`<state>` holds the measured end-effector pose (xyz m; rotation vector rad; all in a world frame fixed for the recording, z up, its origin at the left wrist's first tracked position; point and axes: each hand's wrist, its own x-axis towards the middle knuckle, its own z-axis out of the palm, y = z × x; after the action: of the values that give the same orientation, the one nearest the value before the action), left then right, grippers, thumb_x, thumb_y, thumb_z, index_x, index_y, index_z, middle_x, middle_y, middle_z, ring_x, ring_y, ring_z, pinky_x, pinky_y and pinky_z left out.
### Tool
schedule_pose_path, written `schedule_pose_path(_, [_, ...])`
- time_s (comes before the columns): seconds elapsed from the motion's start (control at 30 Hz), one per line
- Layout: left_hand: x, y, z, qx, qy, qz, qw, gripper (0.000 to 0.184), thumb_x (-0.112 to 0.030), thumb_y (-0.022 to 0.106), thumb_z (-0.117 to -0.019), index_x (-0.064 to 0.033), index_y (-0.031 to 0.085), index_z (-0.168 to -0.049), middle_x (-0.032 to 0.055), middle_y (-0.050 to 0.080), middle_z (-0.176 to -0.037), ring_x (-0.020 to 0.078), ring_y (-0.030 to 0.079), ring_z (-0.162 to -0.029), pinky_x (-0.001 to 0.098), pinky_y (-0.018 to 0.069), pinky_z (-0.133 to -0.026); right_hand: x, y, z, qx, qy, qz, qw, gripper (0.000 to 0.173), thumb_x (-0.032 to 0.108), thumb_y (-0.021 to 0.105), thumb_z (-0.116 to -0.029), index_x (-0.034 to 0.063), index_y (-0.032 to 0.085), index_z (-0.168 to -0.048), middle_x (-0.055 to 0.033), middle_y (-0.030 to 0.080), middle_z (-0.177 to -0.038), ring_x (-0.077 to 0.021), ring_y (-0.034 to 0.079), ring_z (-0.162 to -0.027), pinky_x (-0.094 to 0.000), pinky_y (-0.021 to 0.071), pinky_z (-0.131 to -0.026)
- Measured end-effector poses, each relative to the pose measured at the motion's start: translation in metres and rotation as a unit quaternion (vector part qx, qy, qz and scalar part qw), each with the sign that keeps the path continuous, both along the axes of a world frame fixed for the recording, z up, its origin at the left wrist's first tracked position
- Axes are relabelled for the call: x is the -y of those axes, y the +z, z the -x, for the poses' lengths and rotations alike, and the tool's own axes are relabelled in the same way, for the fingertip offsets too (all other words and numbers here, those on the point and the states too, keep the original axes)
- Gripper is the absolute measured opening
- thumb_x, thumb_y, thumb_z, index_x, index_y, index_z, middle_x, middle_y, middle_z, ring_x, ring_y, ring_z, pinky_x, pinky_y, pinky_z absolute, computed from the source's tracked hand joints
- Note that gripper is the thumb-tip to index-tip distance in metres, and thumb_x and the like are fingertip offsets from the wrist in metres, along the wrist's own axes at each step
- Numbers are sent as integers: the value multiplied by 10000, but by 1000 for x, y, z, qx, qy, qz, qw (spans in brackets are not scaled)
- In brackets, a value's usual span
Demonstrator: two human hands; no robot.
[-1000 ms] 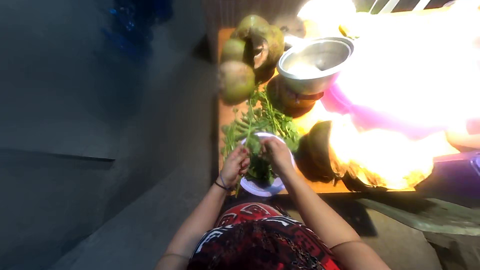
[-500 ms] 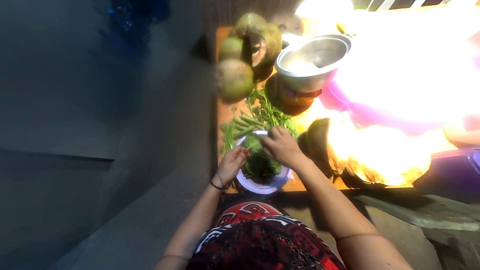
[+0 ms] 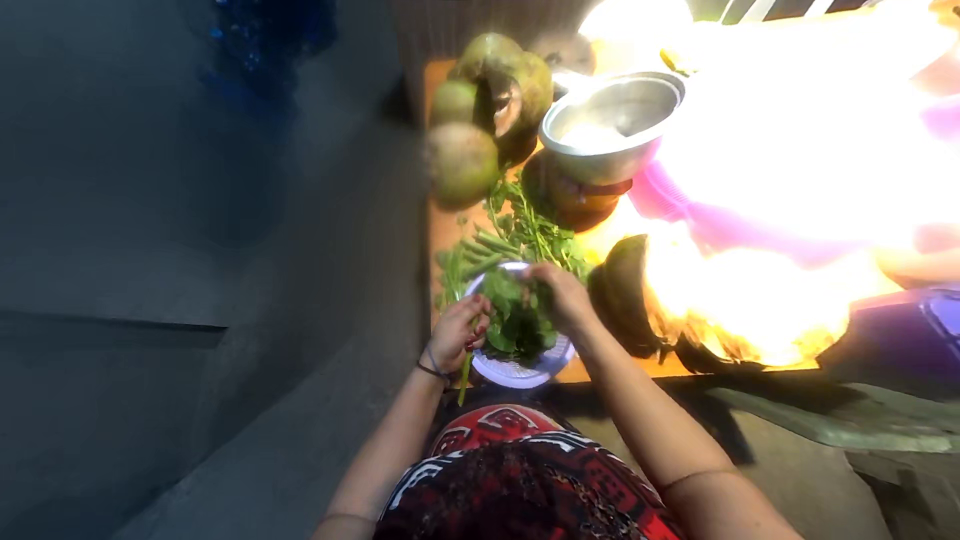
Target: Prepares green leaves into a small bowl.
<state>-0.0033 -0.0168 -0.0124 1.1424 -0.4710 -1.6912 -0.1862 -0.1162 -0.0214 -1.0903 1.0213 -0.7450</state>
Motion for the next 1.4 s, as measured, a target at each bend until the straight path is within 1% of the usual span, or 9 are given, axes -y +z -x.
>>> schedule_pose_path(0.17, [6, -3, 10, 27, 8, 10, 1000, 328, -212, 315, -1125, -76, 591, -1009, -62, 474, -599, -11, 364, -426, 127, 321, -398, -25, -5, -16, -42, 68, 77, 994, 163, 127, 636, -1010, 26, 706, -1117, -34, 711, -967, -58, 644, -772, -264, 562, -708])
schedule_pose_path(0.33, [6, -6, 11, 81, -6, 28, 996, 281, -182, 358, -1112, -73, 602, -1025, -68, 479, -579, -15, 386, -433, 128, 340, -415, -18, -4, -7, -146, 96, 212, 962, 198, 113, 571, -1025, 17, 734, -1083, -74, 720, -1041, -88, 662, -897, -315, 551, -833])
schedule_pose_path(0.43, [5, -11, 14, 177, -37, 58, 982, 249, -170, 407, -1106, -55, 616, -1034, -61, 484, -585, -5, 380, -444, 144, 332, -424, -14, -8, -4, -187, 88, 278, 938, 174, 106, 597, -958, 16, 747, -951, -83, 720, -908, -135, 668, -805, -368, 557, -756])
schedule_pose_path(0.67, [1, -7, 7, 275, -13, 77, 958, 240, -166, 414, -1105, -41, 618, -1088, -49, 478, -635, 11, 395, -488, 166, 361, -470, 12, 1, 7, -84, -144, 25, 986, 210, 104, 532, -1020, 58, 712, -923, 46, 654, -772, -15, 561, -635, -213, 498, -600])
schedule_pose_path(0.83, [7, -16, -19, 199, 174, -34, 964, 302, -198, 320, -1131, -26, 559, -1193, -38, 554, -721, 19, 496, -535, 170, 459, -521, 1, 0, 24, -98, -42, 87, 991, 247, 79, 470, -1011, 40, 694, -916, 53, 635, -755, 11, 512, -586, -188, 450, -549])
schedule_pose_path(0.9, [9, -33, -28, 206, 203, -53, 956, 367, -257, 284, -1141, -35, 551, -1263, 4, 640, -844, 57, 599, -650, 215, 523, -622, -8, -7, 24, -143, 1, 94, 985, 239, 72, 485, -1015, 12, 703, -938, 7, 662, -789, -16, 550, -616, -213, 476, -567])
schedule_pose_path(0.97, [7, -51, -34, 229, 166, -82, 956, 470, -324, 257, -1142, -40, 488, -1437, 126, 680, -1219, 173, 674, -1027, 345, 542, -899, -15, -15, 24, -230, 72, 120, 963, 219, 112, 544, -1035, -1, 730, -1063, -100, 716, -1021, -153, 655, -915, -374, 542, -831])
schedule_pose_path(1.07, [3, -83, -32, 267, 92, -139, 949, 565, -432, 328, -1122, -86, 375, -1565, 197, 444, -1552, 336, 458, -1390, 548, 386, -1115, -21, -35, 23, -372, 194, 178, 890, 509, 378, 622, -1034, 36, 604, -1411, -265, 542, -1436, -453, 498, -1354, -639, 397, -1122])
schedule_pose_path(1.4, [-13, -118, -22, 304, -31, -100, 947, 524, -367, 362, -1123, -57, 428, -1540, 172, 447, -1567, 295, 446, -1430, 513, 362, -1167, 74, -49, 30, -467, 72, 130, 872, 282, 215, 587, -1056, -15, 716, -1154, -244, 715, -1130, -415, 678, -1106, -621, 500, -983])
